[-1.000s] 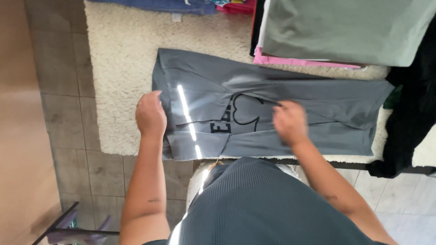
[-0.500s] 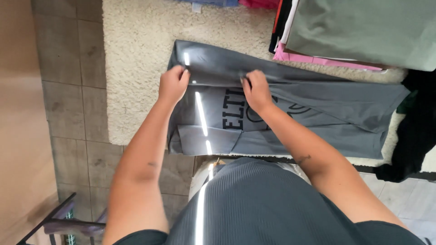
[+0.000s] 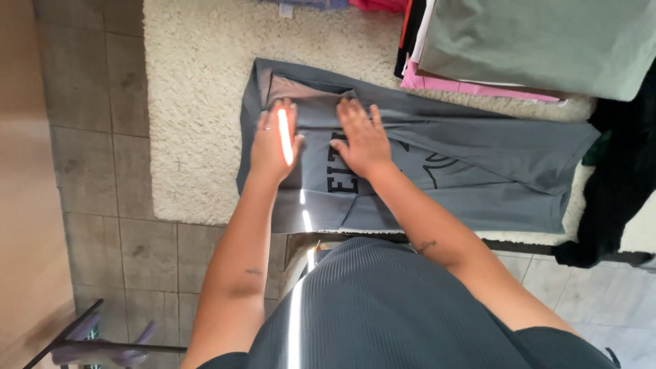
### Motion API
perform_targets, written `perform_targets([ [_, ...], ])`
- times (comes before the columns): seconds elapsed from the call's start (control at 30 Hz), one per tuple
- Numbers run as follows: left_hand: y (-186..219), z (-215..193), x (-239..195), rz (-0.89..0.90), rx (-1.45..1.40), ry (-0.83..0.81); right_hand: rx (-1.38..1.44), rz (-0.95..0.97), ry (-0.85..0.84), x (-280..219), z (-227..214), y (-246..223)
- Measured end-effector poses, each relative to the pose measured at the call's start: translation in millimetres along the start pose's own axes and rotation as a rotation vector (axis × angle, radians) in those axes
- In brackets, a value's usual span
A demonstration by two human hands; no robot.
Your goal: The person folds several t-shirts on a white rug, including a grey shirt with a Celtics logo, a white Lacoste shirt, and a grey shirt with a red graphic. They smooth out the fabric and stack the folded items on top of each other.
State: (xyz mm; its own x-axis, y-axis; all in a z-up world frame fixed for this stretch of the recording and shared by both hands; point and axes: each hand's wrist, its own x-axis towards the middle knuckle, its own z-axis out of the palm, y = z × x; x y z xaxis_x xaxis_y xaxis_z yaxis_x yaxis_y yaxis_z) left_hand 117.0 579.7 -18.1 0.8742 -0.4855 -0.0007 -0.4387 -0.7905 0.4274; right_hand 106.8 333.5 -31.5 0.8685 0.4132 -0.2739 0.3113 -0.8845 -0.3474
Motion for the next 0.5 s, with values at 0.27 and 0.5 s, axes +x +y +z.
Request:
perform_targets([
  [0.27,-7.7,-28.9,-151.1,-1.195,-0.124,-0.186,-0.201,-0.147,0.535,-48.9,77.2,0.3],
  [0.5,15.3,-3.9,-167.7,-1.233,-0.455,-0.386,0.2,-0.643,0.206,-68.2,77.6,-154.7],
])
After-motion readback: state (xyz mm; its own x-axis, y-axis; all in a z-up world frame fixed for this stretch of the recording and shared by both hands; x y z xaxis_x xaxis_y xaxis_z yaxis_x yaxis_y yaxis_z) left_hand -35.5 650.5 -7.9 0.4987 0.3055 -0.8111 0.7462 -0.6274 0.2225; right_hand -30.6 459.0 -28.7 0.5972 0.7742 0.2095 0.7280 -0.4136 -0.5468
